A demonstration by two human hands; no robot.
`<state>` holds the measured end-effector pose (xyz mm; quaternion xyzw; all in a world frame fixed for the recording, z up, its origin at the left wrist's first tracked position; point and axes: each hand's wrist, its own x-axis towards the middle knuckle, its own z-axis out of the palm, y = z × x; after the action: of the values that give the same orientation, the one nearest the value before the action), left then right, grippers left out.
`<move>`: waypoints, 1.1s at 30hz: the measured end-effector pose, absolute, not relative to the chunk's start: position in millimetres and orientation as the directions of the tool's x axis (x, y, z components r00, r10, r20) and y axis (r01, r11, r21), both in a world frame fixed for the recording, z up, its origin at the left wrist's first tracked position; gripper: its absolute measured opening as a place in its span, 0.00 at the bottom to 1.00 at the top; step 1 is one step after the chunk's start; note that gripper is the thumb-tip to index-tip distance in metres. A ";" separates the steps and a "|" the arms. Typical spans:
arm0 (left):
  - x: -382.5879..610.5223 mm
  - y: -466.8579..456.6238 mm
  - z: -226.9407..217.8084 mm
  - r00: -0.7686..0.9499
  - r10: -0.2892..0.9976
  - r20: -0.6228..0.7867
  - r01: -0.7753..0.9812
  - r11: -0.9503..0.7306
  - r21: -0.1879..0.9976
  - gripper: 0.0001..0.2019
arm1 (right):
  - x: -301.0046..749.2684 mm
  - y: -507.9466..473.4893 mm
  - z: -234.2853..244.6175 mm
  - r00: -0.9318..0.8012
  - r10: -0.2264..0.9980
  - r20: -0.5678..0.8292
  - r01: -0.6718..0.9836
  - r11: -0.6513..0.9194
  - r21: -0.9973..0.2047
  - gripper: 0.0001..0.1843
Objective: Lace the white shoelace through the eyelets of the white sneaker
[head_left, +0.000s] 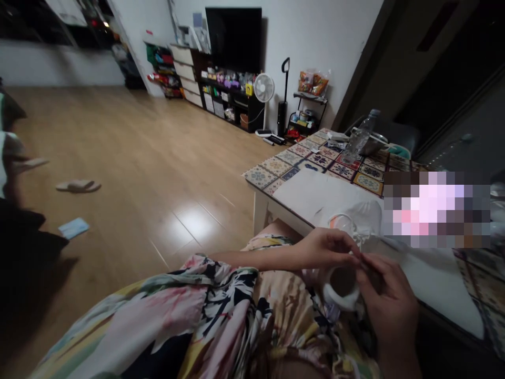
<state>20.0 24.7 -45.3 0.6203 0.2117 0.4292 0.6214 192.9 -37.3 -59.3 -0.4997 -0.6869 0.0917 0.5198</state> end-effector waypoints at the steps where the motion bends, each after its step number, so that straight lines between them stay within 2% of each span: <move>1: 20.3 25.3 -46.4 0.549 0.784 0.289 -0.288 -0.147 0.946 0.17 | 194.3 -37.5 -56.8 0.009 0.765 0.644 0.632 0.494 -0.596 0.09; 4: 19.8 27.4 -49.7 0.573 0.739 0.355 -0.339 -0.180 0.923 0.13 | 196.6 -38.0 -53.1 -0.016 0.748 0.664 0.687 0.491 -0.536 0.09; 6: 18.3 28.9 -51.1 0.577 0.711 0.402 -0.362 -0.219 0.906 0.10 | 198.1 -37.7 -55.0 0.007 0.760 0.650 0.690 0.467 -0.553 0.11; 12: 15.3 33.9 -53.9 0.525 0.665 0.532 -0.265 -0.466 0.844 0.04 | 202.4 -34.3 -67.6 0.143 0.869 0.474 0.516 0.343 -0.785 0.14; 18: 16.6 35.8 -55.7 0.534 0.589 0.606 -0.199 -0.609 0.767 0.07 | 202.4 -33.8 -67.7 0.188 0.919 0.348 0.370 0.262 -0.891 0.15; 23: 12.6 35.8 -49.5 0.558 0.546 0.624 -0.193 -0.646 0.738 0.19 | 196.1 -33.9 -62.4 0.058 0.959 0.278 0.184 0.263 -0.947 0.13; 26: 10.5 37.4 -45.8 0.577 0.598 0.556 -0.183 -0.569 0.802 0.22 | 194.1 -34.4 -58.2 -0.037 0.930 0.365 0.222 0.364 -0.905 0.08; 28: 10.2 38.3 -44.9 0.587 0.648 0.484 -0.178 -0.480 0.859 0.21 | 192.8 -35.2 -56.5 -0.092 0.885 0.457 0.307 0.462 -0.832 0.04; 30: 10.6 38.6 -44.6 0.588 0.690 0.423 -0.170 -0.405 0.898 0.22 | 190.6 -35.9 -56.0 -0.094 0.819 0.567 0.421 0.548 -0.723 0.03; 33: 11.8 39.0 -43.1 0.589 0.731 0.345 -0.155 -0.317 0.936 0.23 | 186.5 -36.7 -56.4 -0.096 0.676 0.731 0.585 0.632 -0.508 0.07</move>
<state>11.8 39.0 -43.1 0.7035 0.2047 0.4045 0.5474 186.5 -36.7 -56.4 -0.4264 -0.7390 0.0437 0.5197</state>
